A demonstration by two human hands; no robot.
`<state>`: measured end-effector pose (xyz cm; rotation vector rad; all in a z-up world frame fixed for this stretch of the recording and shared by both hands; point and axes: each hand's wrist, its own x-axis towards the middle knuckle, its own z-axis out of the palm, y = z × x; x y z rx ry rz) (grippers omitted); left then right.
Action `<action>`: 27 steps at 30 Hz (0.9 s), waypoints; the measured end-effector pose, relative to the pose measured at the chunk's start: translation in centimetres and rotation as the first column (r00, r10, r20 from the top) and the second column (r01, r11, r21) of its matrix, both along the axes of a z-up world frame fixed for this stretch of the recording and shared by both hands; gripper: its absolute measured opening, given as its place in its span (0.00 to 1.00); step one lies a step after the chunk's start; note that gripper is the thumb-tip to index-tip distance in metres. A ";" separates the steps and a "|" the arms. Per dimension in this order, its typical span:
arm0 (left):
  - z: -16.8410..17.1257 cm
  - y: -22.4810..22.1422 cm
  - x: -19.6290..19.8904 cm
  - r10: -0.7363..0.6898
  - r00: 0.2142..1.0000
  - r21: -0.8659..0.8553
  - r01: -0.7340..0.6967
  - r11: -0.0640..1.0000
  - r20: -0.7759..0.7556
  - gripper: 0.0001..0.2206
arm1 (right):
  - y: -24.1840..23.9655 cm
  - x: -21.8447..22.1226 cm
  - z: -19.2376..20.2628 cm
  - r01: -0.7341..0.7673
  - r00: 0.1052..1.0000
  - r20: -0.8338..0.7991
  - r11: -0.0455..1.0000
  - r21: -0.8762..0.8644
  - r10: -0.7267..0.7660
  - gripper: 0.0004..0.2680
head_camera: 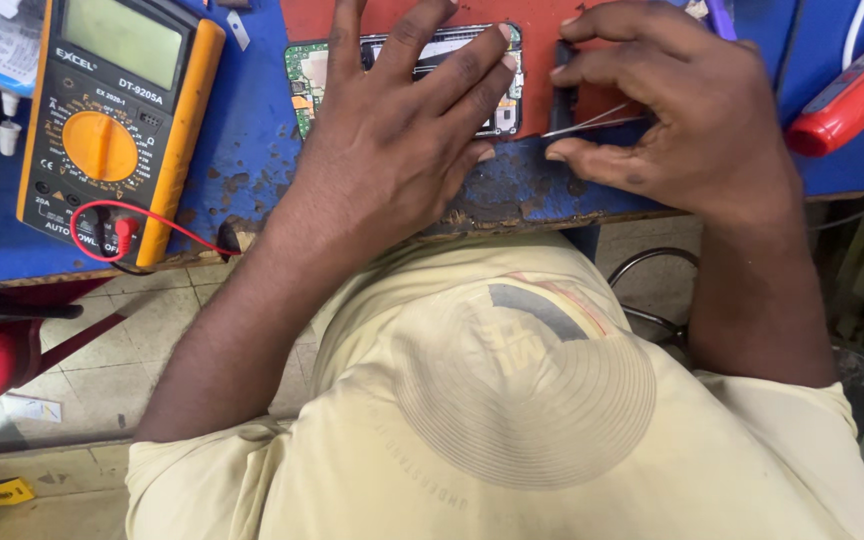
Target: The person uses a metal spudger to carefully pry and lift a ribbon cable connector on a smartphone's motherboard. They then align the phone's back cover over the chassis and press it down to close the device.
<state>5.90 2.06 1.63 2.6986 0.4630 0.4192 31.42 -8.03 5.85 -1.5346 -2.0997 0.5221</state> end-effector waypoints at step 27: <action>-2.3 -0.9 -1.8 0.150 0.980 0.017 -0.154 0.988 0.134 0.19 | 2.4 -3.1 0.4 -0.020 0.977 0.215 0.999 0.031 0.013 0.14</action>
